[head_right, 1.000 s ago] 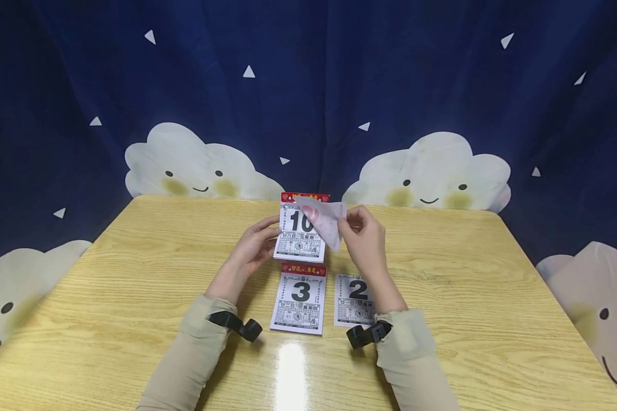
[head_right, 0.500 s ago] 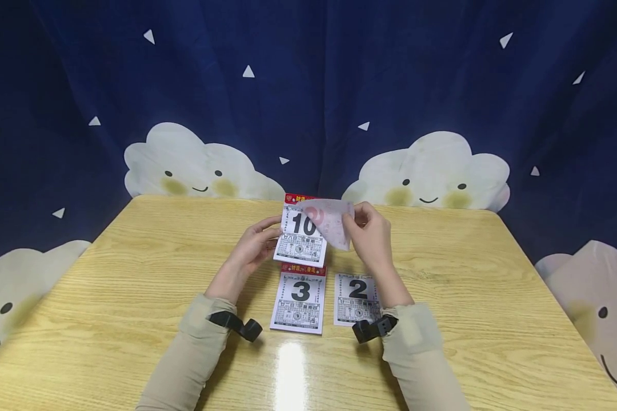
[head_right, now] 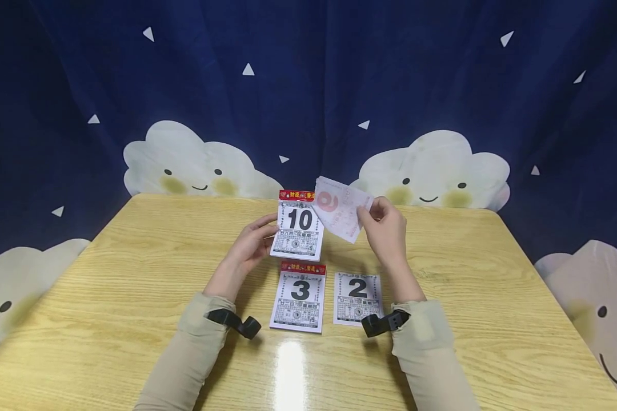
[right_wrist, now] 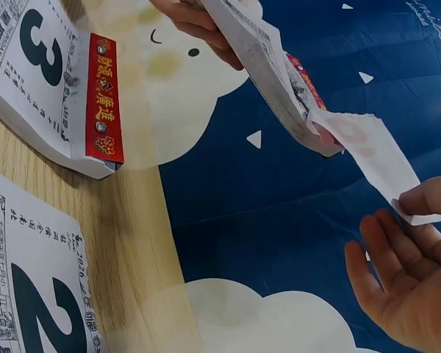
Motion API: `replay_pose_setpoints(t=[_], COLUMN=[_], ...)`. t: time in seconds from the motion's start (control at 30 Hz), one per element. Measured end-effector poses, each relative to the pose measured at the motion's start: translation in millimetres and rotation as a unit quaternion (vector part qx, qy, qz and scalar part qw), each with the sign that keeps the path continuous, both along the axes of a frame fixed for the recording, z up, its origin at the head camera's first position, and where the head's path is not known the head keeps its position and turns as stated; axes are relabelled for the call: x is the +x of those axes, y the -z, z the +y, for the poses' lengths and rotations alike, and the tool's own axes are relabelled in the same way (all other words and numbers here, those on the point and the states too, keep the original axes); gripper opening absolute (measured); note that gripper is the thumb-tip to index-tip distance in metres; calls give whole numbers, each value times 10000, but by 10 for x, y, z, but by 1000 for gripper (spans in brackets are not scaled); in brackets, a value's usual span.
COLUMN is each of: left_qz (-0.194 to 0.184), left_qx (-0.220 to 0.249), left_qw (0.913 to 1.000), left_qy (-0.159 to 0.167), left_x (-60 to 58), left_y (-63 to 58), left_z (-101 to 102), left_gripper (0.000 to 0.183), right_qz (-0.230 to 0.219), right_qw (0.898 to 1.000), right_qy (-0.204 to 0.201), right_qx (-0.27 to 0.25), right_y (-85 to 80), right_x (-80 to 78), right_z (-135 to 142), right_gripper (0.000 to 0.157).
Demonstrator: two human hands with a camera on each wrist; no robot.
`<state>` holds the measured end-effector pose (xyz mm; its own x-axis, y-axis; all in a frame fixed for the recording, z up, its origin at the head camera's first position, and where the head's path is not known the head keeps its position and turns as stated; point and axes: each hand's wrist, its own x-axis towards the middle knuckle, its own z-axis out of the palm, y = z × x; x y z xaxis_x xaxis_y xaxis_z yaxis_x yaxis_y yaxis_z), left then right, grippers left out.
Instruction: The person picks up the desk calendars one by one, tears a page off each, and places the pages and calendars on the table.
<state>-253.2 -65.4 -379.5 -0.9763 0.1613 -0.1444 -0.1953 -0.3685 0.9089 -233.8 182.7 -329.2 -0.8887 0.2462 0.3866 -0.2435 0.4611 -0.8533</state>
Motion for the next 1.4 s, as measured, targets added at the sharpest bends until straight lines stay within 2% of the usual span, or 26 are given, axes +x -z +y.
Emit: replay_pose_setpoints(t=[0.17,0.63,0.9,1.0,1.13,1.23,1.4], left_qz=[-55,-23,-21,-46,-130,-138,-212], left_qx=[-19,-75,-70,33,267,263,39], left_qw=[9999,10000,10000,10000,9989,9983,9993], left_qy=[-95,25,56,42,-360,-493,-297], left_x=[2,30,38,21,-12,-30,-49], left_y=[12,6,5,4,7,6,28], left_z=[27,123,158,119,-17,-107,-126], left_gripper=[40,40,39,40,39,38,41], right_qz=[-67,-272,-341,-268,-84,-114,-326], right_qw=[9999,9988,9983,9963,9896,9882,9917], right_qy=[70,407,427,523,866,1015,1022], right_qx=[92,-30,-203,-621,-1146,-1140,-714], right_y=[13,66,78,61,26,20,83], right_x=[-15,-20,-14,-6,4,-1,-31], right_z=[36,152,192,231,334,404,450], right_gripper=[16,15,13,9,12,14,12])
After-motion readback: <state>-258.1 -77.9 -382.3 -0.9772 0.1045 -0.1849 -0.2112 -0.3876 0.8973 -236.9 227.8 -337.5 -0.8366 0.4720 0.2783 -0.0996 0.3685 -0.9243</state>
